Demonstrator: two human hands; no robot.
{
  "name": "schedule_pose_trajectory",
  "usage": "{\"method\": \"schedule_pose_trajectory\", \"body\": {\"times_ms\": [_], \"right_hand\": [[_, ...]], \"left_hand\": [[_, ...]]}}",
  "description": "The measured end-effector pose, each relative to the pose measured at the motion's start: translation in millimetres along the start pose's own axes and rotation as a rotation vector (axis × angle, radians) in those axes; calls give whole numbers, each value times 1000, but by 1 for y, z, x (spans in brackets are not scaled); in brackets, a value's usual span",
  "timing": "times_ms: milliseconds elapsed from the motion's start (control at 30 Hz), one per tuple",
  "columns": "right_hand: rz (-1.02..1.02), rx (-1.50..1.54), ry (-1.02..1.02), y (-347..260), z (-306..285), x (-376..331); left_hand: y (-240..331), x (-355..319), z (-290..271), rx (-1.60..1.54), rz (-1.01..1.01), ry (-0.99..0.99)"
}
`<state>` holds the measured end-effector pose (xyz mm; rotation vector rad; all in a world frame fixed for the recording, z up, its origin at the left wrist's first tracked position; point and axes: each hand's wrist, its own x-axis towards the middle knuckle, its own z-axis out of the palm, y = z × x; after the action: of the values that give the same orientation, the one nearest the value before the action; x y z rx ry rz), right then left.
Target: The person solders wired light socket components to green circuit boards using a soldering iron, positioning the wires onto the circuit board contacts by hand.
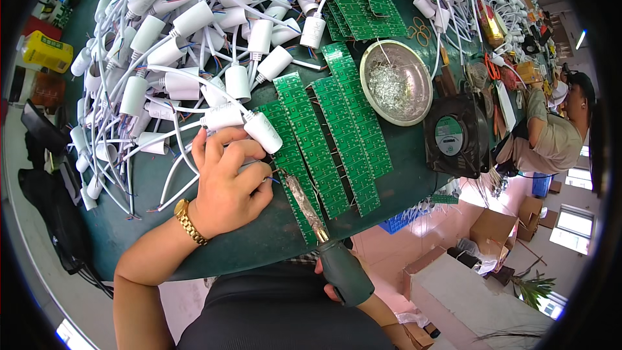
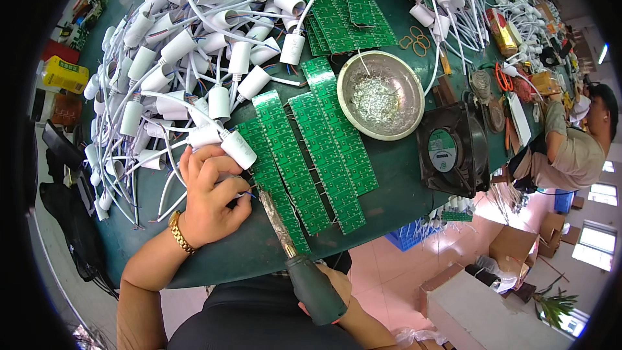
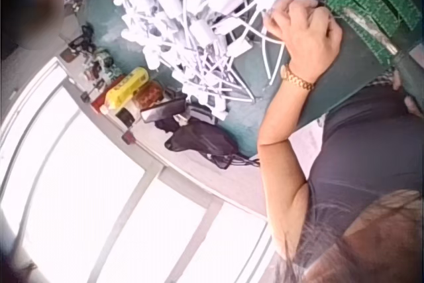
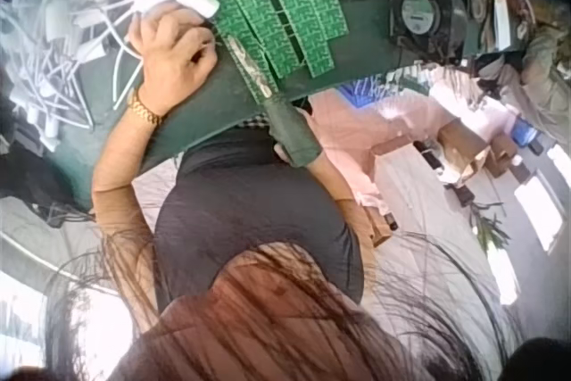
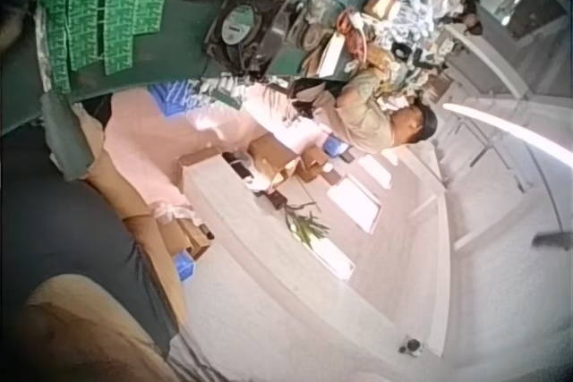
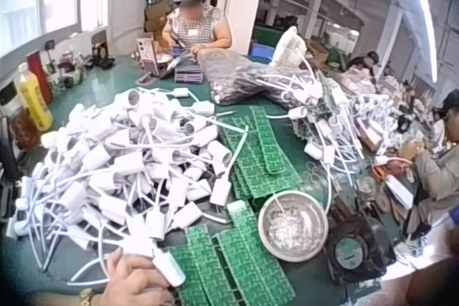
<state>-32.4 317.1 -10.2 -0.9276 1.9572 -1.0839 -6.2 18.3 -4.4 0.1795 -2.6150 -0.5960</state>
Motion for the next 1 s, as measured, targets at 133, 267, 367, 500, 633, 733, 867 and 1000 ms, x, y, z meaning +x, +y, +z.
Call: {"method": "schedule_pose_trajectory", "body": {"times_ms": [133, 267, 367, 500, 633, 733, 867, 1000], "right_hand": [[167, 111, -16, -8, 2, 6], [95, 120, 40, -10, 0, 8], [3, -23, 39, -16, -5, 12], [775, 423, 8, -32, -9, 11], [487, 353, 47, -25, -14, 10], [511, 336, 57, -24, -12, 9], [346, 415, 84, -37, -14, 17], [32, 300, 125, -17, -9, 13]], "left_hand": [[0, 0, 0, 11, -3, -3], [1, 1, 0, 12, -12, 0], [1, 0, 1, 17, -6, 2], [1, 1, 0, 26, 4, 3], [1, 2, -2, 21, -1, 0], [1, 2, -1, 13, 3, 2], [0, 1, -1, 14, 1, 10], [1, 2, 0, 6, 4, 8]]}}
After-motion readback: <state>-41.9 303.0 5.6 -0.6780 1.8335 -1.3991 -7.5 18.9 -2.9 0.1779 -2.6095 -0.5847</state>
